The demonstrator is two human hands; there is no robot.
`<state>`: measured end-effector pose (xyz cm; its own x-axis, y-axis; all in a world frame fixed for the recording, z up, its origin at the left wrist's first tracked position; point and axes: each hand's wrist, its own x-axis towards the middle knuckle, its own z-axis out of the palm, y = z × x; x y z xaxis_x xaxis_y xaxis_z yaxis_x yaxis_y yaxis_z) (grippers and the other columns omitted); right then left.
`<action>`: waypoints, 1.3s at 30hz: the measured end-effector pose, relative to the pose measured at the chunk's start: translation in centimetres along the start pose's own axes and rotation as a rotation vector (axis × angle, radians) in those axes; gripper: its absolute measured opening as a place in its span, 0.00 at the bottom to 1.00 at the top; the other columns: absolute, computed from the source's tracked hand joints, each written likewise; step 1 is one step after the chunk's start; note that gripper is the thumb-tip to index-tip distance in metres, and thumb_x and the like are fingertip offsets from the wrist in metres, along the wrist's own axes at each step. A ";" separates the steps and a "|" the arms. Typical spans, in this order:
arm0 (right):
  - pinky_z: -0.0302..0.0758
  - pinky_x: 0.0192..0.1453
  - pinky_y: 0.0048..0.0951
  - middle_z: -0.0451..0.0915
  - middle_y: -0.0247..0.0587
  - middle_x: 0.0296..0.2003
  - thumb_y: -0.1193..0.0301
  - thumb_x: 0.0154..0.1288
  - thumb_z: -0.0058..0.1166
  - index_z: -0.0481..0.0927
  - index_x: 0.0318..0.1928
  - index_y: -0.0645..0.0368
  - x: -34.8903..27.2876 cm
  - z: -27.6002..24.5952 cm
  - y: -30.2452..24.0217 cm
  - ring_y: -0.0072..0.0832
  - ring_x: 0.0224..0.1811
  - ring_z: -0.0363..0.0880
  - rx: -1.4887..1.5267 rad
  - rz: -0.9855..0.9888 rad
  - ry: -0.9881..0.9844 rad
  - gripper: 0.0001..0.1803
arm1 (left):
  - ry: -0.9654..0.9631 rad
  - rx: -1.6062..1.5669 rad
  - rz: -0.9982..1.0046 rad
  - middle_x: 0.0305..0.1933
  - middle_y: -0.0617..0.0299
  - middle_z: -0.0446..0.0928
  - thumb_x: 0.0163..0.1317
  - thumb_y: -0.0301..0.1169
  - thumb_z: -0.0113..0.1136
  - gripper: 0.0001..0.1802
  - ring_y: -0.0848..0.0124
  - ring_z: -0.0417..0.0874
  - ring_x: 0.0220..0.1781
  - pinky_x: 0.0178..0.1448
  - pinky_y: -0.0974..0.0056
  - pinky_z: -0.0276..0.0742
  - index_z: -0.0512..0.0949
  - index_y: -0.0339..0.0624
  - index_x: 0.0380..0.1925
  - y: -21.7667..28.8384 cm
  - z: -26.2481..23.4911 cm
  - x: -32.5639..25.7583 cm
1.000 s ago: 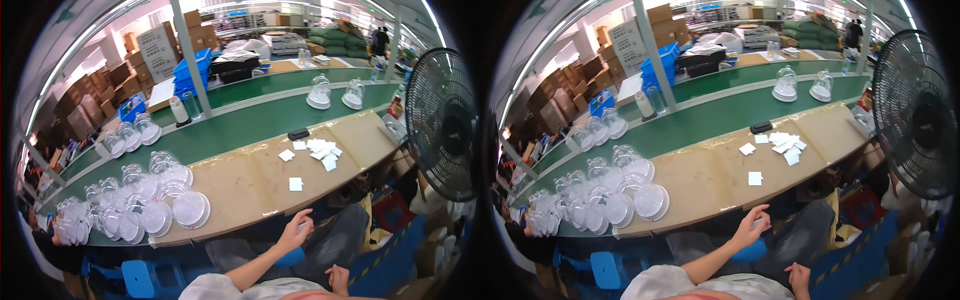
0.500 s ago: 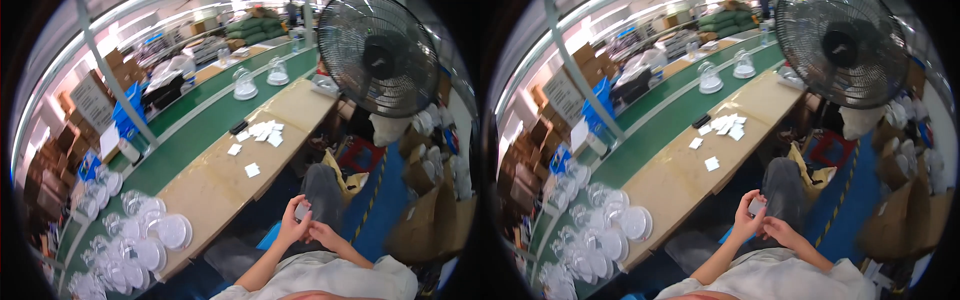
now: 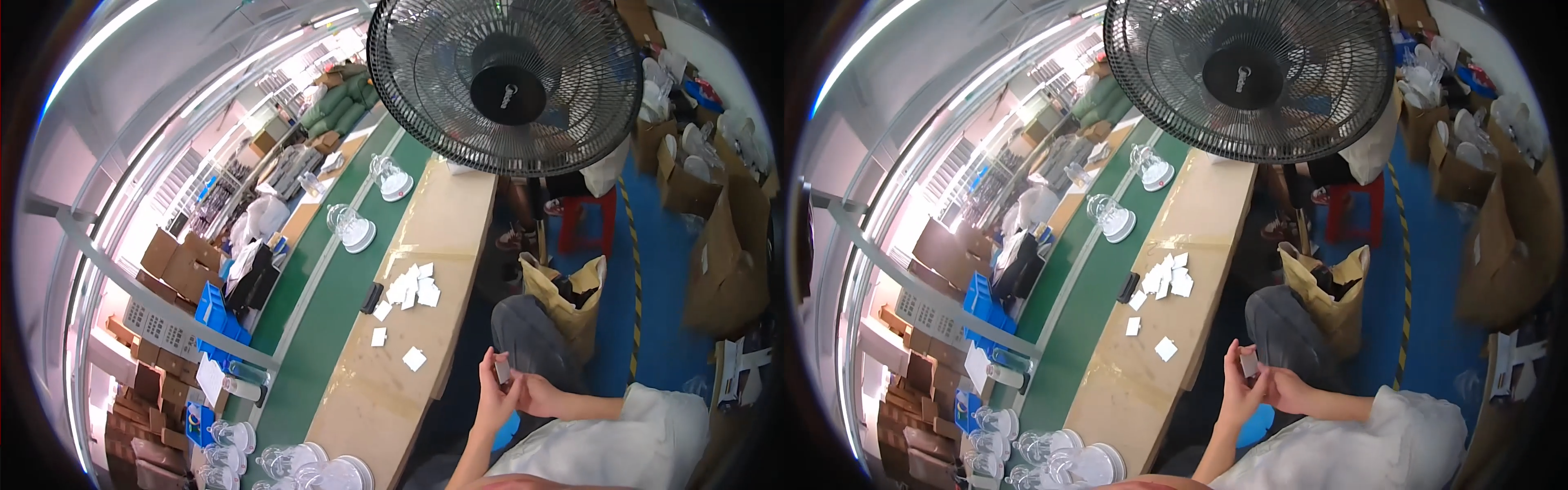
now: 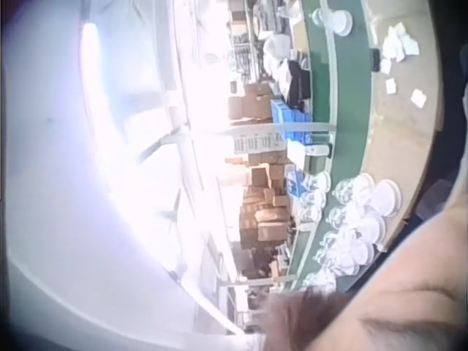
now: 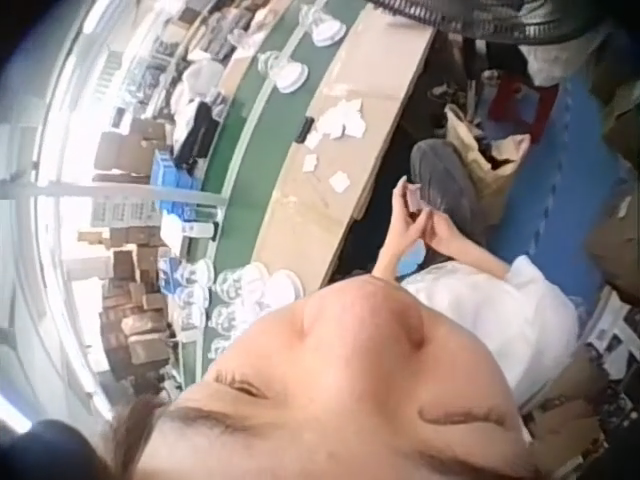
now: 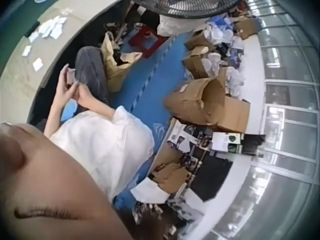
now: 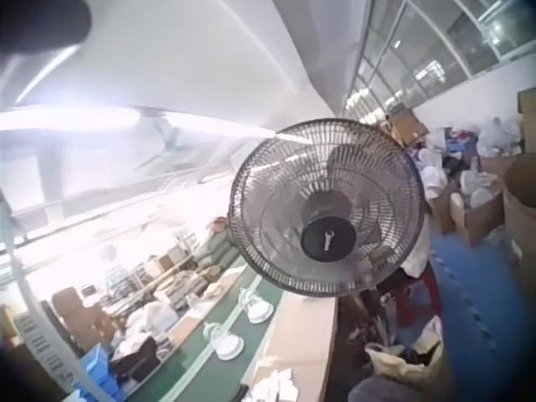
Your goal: Assembling battery covers onto small decorative light fixtures at a factory workbench.
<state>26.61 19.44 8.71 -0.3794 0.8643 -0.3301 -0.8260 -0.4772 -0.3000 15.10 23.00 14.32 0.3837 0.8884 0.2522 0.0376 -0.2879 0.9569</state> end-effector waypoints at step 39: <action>0.67 0.23 0.28 0.72 0.41 0.18 0.72 0.69 0.48 0.73 0.31 0.61 25.9 4.3 -11.9 0.30 0.18 0.74 -1.312 -1.124 0.076 0.08 | 0.957 0.541 0.130 0.70 0.36 0.53 0.39 0.42 0.79 0.67 0.46 0.55 0.72 0.75 0.52 0.51 0.42 0.28 0.69 -16.8 -36.7 50.0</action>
<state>24.83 48.18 7.54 0.1494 0.8481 0.5084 0.2254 0.4715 -0.8526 -0.17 85.37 16.15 -0.4491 0.6825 0.5767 0.5370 -0.3097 0.7847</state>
